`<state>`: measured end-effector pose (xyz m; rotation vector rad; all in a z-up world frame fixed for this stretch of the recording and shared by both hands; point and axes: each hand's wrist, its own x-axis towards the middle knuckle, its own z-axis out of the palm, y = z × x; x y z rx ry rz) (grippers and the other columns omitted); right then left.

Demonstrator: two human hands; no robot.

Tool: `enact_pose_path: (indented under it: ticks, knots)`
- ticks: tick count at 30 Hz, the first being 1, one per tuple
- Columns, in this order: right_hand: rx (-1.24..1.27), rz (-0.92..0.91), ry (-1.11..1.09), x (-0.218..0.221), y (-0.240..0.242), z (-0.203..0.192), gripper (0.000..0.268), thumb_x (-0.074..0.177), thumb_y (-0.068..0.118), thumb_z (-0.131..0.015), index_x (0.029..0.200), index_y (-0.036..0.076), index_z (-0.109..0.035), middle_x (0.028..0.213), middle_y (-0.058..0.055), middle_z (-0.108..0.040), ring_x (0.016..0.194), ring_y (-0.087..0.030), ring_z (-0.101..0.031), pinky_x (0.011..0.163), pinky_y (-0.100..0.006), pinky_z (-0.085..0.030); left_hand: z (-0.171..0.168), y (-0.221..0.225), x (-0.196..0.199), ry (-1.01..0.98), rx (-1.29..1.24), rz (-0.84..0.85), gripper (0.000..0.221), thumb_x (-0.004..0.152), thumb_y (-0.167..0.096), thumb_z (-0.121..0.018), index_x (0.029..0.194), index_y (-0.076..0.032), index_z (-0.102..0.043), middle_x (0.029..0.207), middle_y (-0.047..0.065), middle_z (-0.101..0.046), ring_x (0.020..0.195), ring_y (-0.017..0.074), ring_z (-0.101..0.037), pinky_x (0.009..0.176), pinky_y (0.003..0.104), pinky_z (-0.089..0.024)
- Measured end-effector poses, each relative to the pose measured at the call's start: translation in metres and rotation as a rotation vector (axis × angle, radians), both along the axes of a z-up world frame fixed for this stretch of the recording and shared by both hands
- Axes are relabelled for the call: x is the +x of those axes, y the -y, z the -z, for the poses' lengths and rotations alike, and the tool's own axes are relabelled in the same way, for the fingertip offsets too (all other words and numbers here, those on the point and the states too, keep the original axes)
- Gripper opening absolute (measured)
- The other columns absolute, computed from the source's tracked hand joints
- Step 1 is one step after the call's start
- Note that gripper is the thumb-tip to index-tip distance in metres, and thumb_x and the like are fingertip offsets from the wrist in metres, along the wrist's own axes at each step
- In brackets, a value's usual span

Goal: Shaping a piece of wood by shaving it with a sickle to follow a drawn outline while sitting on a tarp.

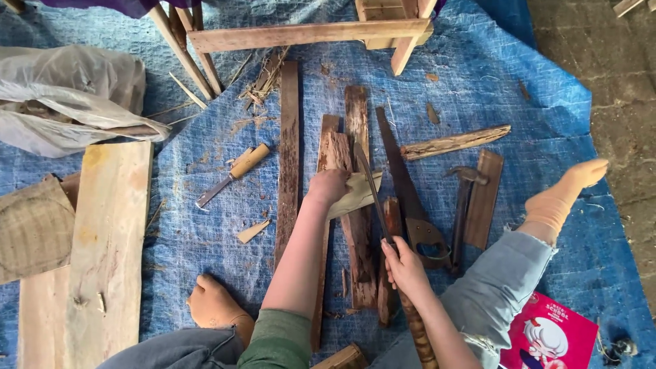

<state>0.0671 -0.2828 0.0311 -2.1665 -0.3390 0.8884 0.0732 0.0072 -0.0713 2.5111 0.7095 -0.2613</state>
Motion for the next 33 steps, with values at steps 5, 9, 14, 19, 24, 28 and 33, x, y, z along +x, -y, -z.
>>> enact_pose_path:
  ticks: [5, 9, 14, 19, 24, 28, 33]
  knots:
    - [-0.018, -0.009, -0.013, 0.003, -0.011, -0.008, 0.047, 0.103, 0.038, -0.057, 0.13, 0.0, -0.061, 0.063, -0.017, -0.067, 0.038, -0.027, -0.063, 0.026, -0.036, -0.052, 0.005, -0.003, 0.004, 0.03, 0.036, 0.02, 0.047, 0.085, -0.045, -0.069, 0.129, -0.029, -0.071, 0.107, 0.012, -0.077, 0.105, 0.0345, -0.074, 0.089, 0.048, -0.061]
    - [0.013, -0.024, -0.021, 0.011, -0.01, 0.009, 0.045, 0.103, 0.036, -0.056, 0.129, -0.001, -0.06, 0.062, -0.017, -0.066, 0.037, -0.027, -0.063, 0.023, -0.036, -0.049, 0.002, 0.001, 0.004, 0.018, 0.065, 0.022, 0.046, 0.085, -0.046, -0.069, 0.128, -0.03, -0.072, 0.105, 0.012, -0.077, 0.104, 0.0335, -0.074, 0.088, 0.048, -0.061]
    - [0.086, 0.007, -0.101, 0.012, -0.007, 0.014, 0.049, 0.104, 0.033, -0.055, 0.131, -0.008, -0.056, 0.061, -0.02, -0.062, 0.037, -0.029, -0.061, 0.022, -0.037, -0.05, 0.011, 0.005, 0.007, 0.026, 0.112, 0.026, 0.042, 0.085, -0.046, -0.071, 0.125, -0.032, -0.073, 0.099, 0.01, -0.078, 0.1, 0.0316, -0.076, 0.084, 0.047, -0.062]
    - [0.132, 0.006, -0.141, 0.013, 0.002, 0.024, 0.04, 0.106, 0.029, -0.054, 0.123, -0.006, -0.062, 0.06, -0.019, -0.059, 0.036, -0.03, -0.061, 0.02, -0.037, -0.047, 0.007, 0.006, 0.006, 0.055, 0.142, 0.032, 0.04, 0.082, -0.044, -0.073, 0.12, -0.031, -0.075, 0.098, 0.008, -0.078, 0.099, 0.0307, -0.076, 0.082, 0.047, -0.063]
    - [0.147, 0.005, -0.129, 0.012, 0.006, 0.023, 0.037, 0.106, 0.027, -0.053, 0.119, -0.006, -0.063, 0.061, -0.019, -0.059, 0.036, -0.029, -0.061, 0.021, -0.036, -0.047, -0.013, 0.005, -0.014, 0.091, 0.227, -0.029, 0.036, 0.079, -0.046, -0.075, 0.114, -0.039, -0.076, 0.091, 0.001, -0.077, 0.093, 0.0248, -0.077, 0.078, 0.043, -0.064]
    - [0.124, 0.037, -0.139, 0.012, 0.01, 0.028, 0.037, 0.106, 0.03, -0.053, 0.117, -0.004, -0.063, 0.06, -0.017, -0.056, 0.036, -0.026, -0.058, 0.023, -0.035, -0.048, -0.008, -0.007, -0.053, 0.346, 0.101, -0.32, 0.044, 0.067, -0.043, -0.087, 0.104, -0.029, -0.067, 0.079, 0.001, -0.073, 0.085, 0.0267, -0.075, 0.083, 0.045, -0.057]
    - [0.119, 0.072, -0.209, 0.007, 0.011, 0.042, 0.038, 0.106, 0.031, -0.054, 0.117, -0.004, -0.064, 0.061, -0.017, -0.055, 0.036, -0.025, -0.056, 0.023, -0.035, -0.048, 0.011, 0.012, -0.072, 0.37, -0.597, -0.471, 0.051, 0.077, -0.033, -0.082, 0.124, -0.022, -0.065, 0.102, 0.016, -0.076, 0.108, 0.0358, -0.071, 0.093, 0.052, -0.055]
